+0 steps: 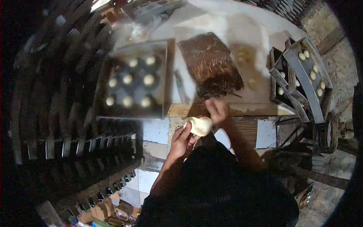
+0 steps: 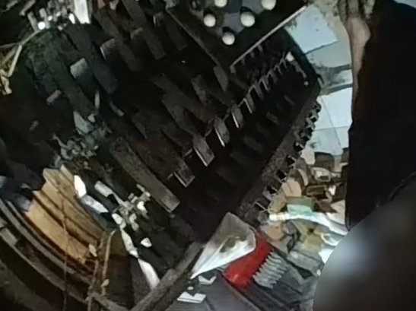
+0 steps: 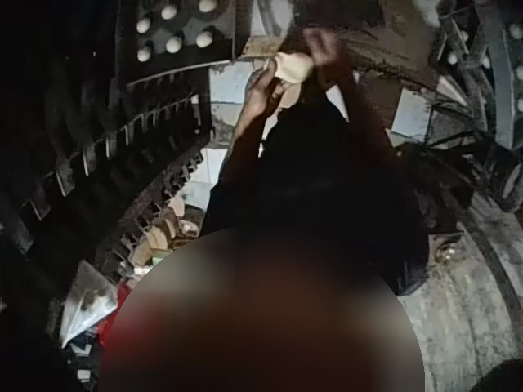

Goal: Filling small dough balls with chocolate paste and arranging them on a tray, then checking dough in a mixer.

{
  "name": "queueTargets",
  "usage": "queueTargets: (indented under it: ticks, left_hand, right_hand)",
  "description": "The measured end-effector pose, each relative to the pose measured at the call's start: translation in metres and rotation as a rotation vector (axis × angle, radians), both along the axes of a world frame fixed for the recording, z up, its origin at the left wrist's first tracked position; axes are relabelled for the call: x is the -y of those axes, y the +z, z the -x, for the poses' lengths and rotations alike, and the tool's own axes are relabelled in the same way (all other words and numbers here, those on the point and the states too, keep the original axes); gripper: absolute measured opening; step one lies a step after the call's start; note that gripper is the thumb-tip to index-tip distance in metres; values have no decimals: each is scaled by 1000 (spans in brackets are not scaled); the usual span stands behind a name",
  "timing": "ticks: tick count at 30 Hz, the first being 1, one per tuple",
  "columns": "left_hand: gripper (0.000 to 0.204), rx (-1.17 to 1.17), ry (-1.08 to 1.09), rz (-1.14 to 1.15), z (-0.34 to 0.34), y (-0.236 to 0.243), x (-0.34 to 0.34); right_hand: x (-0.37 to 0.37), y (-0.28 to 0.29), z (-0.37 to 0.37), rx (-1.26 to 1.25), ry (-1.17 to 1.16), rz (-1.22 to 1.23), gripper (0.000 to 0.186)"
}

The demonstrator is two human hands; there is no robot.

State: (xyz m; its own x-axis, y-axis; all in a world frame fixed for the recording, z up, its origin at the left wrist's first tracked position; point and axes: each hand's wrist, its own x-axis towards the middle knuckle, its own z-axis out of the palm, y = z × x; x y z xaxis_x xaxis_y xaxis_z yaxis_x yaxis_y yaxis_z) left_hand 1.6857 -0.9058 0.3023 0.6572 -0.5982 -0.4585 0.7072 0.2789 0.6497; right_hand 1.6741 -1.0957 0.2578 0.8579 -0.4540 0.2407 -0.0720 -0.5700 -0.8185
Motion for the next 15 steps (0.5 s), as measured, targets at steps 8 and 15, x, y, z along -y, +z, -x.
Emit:
queueTargets:
  ticks: [8, 15]
  left_hand:
    - [50, 82, 155, 150, -76, 14, 44]
    - [35, 156, 164, -61, -119, 1, 76]
  right_hand:
    - [146, -59, -1, -260, -46, 695, 23]
    - [194, -14, -42, -283, 253, 474, 29]
